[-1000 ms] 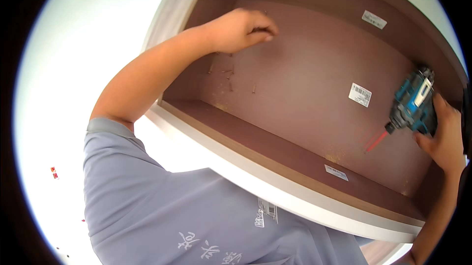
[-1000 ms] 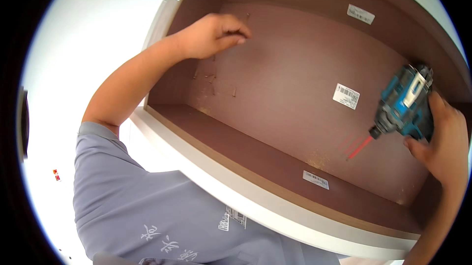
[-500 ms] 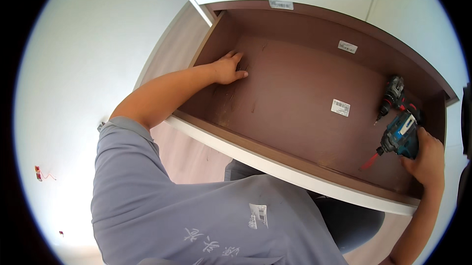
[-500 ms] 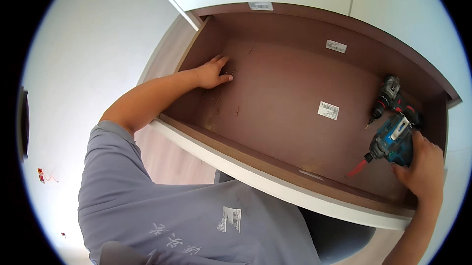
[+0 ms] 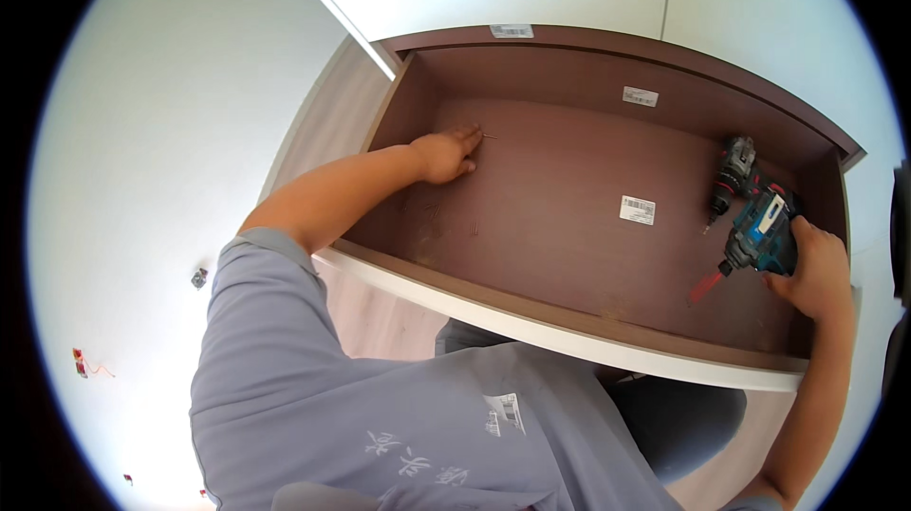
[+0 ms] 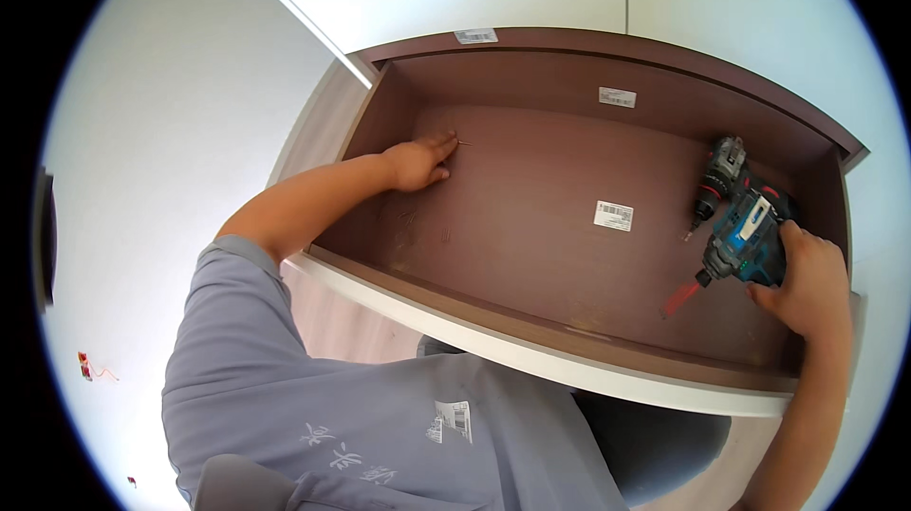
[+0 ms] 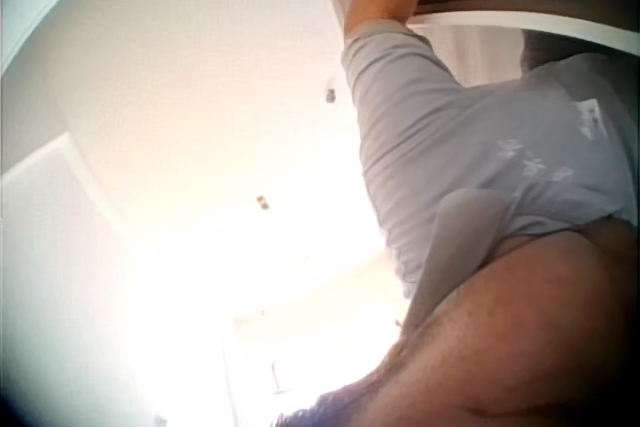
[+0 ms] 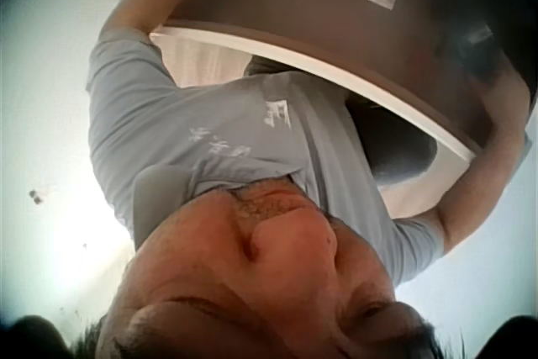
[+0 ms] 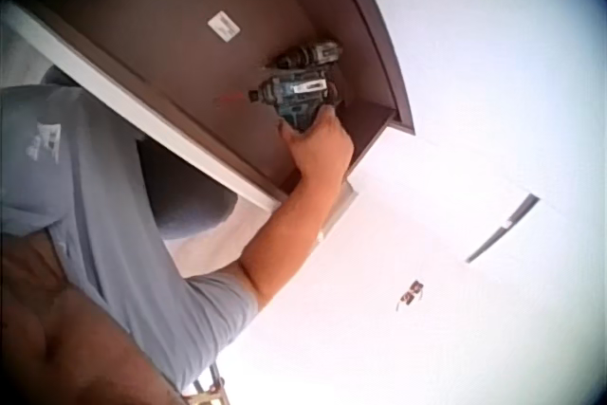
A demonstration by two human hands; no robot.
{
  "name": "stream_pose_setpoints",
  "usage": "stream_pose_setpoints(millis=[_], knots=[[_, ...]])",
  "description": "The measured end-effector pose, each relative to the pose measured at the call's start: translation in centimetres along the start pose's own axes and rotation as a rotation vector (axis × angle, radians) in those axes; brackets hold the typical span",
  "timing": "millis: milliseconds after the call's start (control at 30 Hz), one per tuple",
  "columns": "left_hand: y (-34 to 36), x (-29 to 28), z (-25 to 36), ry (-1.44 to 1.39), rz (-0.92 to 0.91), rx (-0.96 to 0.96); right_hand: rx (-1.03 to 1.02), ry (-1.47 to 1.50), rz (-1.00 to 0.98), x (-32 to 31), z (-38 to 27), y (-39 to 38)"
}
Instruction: The person uses a power drill to drive screws into cabinet hinges and drawer slides within a wardrobe unit.
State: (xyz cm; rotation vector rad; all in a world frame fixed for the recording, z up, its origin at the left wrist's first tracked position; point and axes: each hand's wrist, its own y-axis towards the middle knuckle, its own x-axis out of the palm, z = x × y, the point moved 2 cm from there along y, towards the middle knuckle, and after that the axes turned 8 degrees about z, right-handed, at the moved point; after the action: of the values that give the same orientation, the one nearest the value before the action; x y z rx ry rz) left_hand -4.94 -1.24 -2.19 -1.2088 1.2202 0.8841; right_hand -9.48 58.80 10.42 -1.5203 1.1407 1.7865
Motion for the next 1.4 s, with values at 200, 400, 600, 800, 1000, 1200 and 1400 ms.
stream_pose_setpoints(millis=[200,400,600,800,1000,1200,1400], knots=[[-4.8,-5.4,2.6,-0.081,-0.466,-0.104,-0.067,0.038,0.005,0.4,-0.7,-0.3],[-6.1,-1.0,-0.7,0.721,-0.05,0.144,-0.106,0.022,-0.021,-0.4,-1.5,0.1],[-5.4,-0.3,1.0,0.566,-0.402,0.002,-0.1,0.0,-0.035,-0.3,-0.9,0.2],[-7.5,-6.8,3.7,0.143,-0.416,-0.197,-0.079,0.035,-0.041,-0.4,-1.4,0.1],[-12.3,-13.4,1.1,-0.416,0.228,-0.203,-0.093,0.165,-0.195,0.9,-2.1,0.4],[-22.9,-11.0,2.0,-0.88,0.678,-0.318,-0.158,0.134,-0.361,3.8,-5.1,2.6],[-25.9,-9.7,5.0,-0.349,0.748,-0.187,-0.045,0.164,-0.535,7.3,-10.6,6.8]])
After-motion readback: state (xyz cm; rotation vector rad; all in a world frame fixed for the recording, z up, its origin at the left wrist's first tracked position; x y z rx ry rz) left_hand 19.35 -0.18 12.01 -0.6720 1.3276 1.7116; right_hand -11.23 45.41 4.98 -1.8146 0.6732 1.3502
